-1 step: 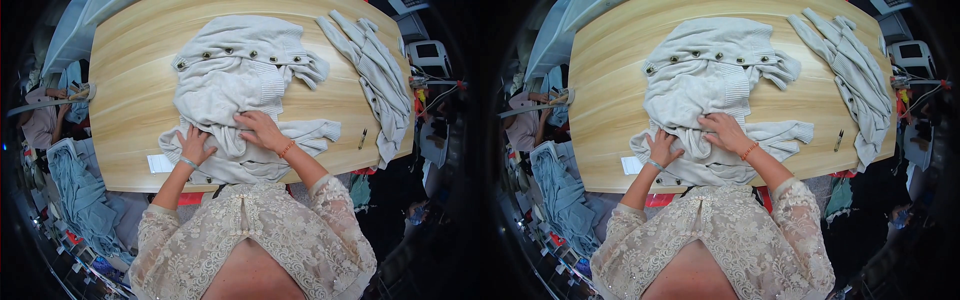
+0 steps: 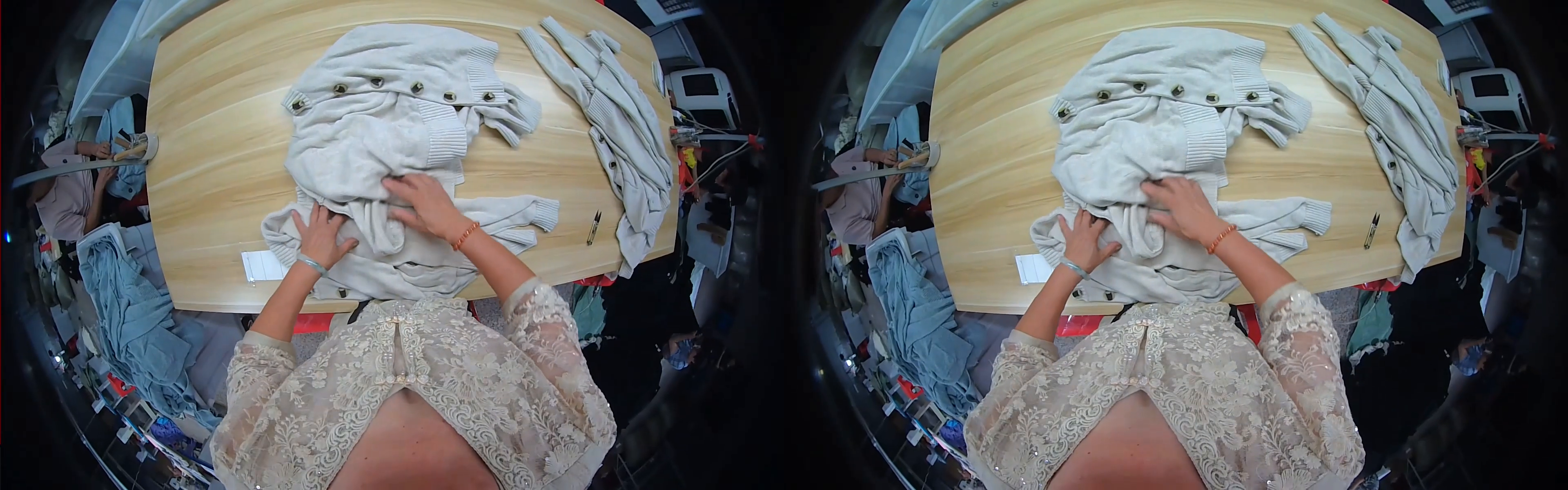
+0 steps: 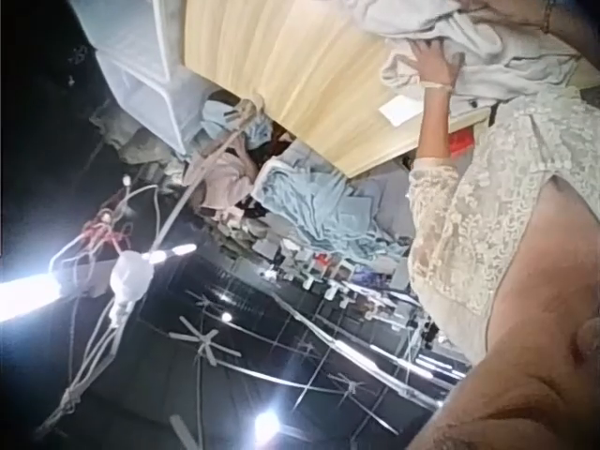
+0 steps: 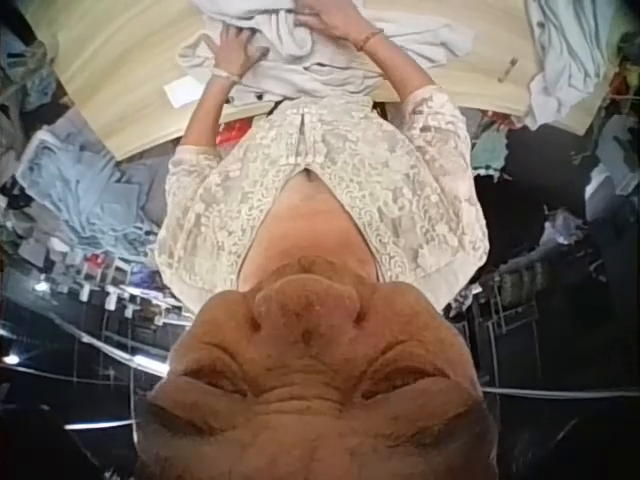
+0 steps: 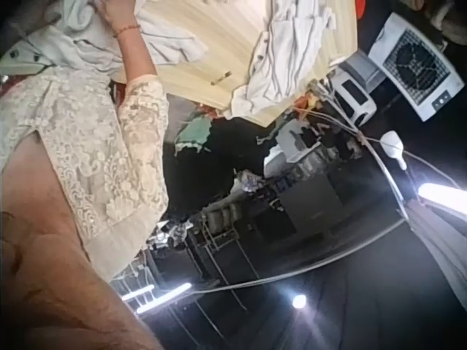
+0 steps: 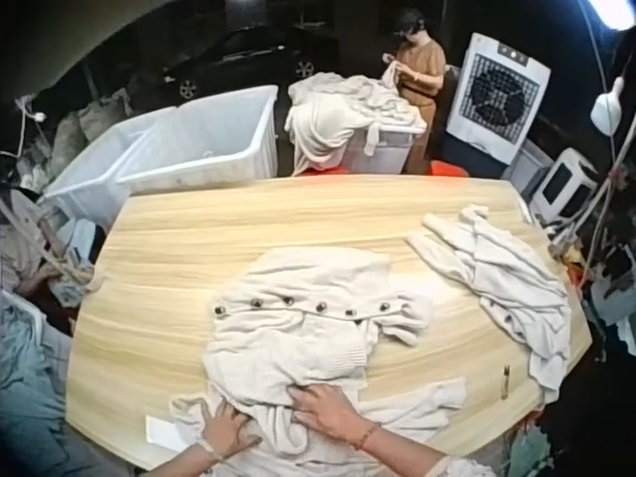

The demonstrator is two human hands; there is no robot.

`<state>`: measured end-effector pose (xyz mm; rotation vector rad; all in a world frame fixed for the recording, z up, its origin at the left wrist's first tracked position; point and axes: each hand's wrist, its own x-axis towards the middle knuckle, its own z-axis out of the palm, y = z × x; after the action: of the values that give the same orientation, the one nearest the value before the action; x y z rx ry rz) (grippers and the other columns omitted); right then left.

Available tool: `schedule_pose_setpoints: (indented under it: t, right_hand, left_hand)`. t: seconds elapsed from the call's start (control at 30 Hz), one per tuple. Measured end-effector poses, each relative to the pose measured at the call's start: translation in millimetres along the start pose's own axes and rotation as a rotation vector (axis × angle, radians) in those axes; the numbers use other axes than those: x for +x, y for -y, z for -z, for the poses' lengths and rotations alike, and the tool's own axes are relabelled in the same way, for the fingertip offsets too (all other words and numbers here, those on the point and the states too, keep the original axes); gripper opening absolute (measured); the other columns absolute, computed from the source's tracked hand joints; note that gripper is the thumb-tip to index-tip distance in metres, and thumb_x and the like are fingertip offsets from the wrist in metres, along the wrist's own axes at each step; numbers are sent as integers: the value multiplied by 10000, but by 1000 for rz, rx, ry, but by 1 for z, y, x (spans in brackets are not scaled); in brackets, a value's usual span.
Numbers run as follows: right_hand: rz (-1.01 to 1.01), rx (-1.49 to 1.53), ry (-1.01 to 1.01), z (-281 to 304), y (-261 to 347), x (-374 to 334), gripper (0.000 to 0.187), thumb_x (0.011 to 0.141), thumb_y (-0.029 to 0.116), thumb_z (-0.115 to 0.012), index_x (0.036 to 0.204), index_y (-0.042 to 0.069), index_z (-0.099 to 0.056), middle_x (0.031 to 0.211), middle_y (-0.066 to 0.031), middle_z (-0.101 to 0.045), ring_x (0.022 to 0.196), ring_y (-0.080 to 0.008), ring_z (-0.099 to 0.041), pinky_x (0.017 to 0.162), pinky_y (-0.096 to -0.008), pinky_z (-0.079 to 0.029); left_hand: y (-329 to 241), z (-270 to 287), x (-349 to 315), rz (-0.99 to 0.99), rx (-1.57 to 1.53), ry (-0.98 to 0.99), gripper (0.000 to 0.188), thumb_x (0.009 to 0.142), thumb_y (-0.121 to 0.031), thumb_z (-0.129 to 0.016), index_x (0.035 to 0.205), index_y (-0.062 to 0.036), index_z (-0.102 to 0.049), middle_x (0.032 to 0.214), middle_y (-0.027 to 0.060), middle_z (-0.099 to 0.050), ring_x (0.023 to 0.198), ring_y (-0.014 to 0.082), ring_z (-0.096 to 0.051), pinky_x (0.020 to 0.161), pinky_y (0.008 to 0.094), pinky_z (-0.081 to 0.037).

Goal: Inspecting sweaters for quality, checking buttons, and folding them on a work table in a factory environment.

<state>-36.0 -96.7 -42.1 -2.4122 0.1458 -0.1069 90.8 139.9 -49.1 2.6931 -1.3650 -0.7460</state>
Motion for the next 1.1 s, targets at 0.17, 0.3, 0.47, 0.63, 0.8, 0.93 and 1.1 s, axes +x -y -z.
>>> schedule_pose_setpoints:
  t: [0.17,0.3,0.47,0.63,0.8,0.93,1.1]
  right_hand:
    - [-131,-337,-83,0,-51,64,529,716,224,-669,1225,175,-530,1188,-85,-504,1073,-303,-461,886,-438,-377]
    - [-254,-406,-281,9,-78,78,491,776,203,-644,1244,178,-498,1258,-119,-474,1161,-321,-426,984,-510,-327]
    - [-155,-168,-401,34,-41,9,554,775,225,-662,1285,105,-481,1287,-151,-473,1127,-311,-463,940,-428,-359]
    - [-53,-68,38,19,29,-98,599,727,282,-712,1268,132,-502,1272,-121,-486,1147,-309,-453,970,-463,-320]
    - [-98,-73,-14,-7,17,-105,368,599,13,-610,938,151,-582,1151,-47,-534,1097,-255,-476,906,-413,-336]
    - [-167,-143,-105,17,-14,-74,387,579,-40,-568,923,135,-572,1058,-49,-568,1043,-260,-498,873,-398,-358]
    - [-213,-257,-274,43,-27,-66,373,655,-8,-605,1001,129,-584,1035,-60,-578,1019,-268,-515,885,-395,-361]
  left_hand:
    - [9,-12,1,-104,-29,-114,746,686,-473,-709,1338,-220,-448,1446,150,-277,1360,345,-216,994,709,-88]
    - [24,-2,-6,-194,-151,-132,840,695,-411,-726,1407,-190,-340,1457,129,-283,1364,325,-227,1042,646,-95]
    - [61,15,-48,-114,-105,-80,782,672,-228,-757,1361,-167,-391,1393,114,-351,1321,318,-292,1027,597,-216]
    - [69,-7,-48,3,-205,-270,439,631,-59,-676,1052,-135,-579,1071,65,-532,1082,269,-461,902,432,-313]
    - [91,-5,2,80,-315,-378,358,708,-132,-641,1064,-144,-600,1044,72,-606,1029,282,-519,882,422,-363]
    - [95,28,44,113,-263,-525,343,729,-165,-639,1070,-146,-601,1046,62,-607,1045,277,-520,841,417,-407]
    - [93,30,31,74,-181,-675,510,767,-142,-671,1242,-101,-491,1155,155,-520,1078,346,-479,902,438,-388]
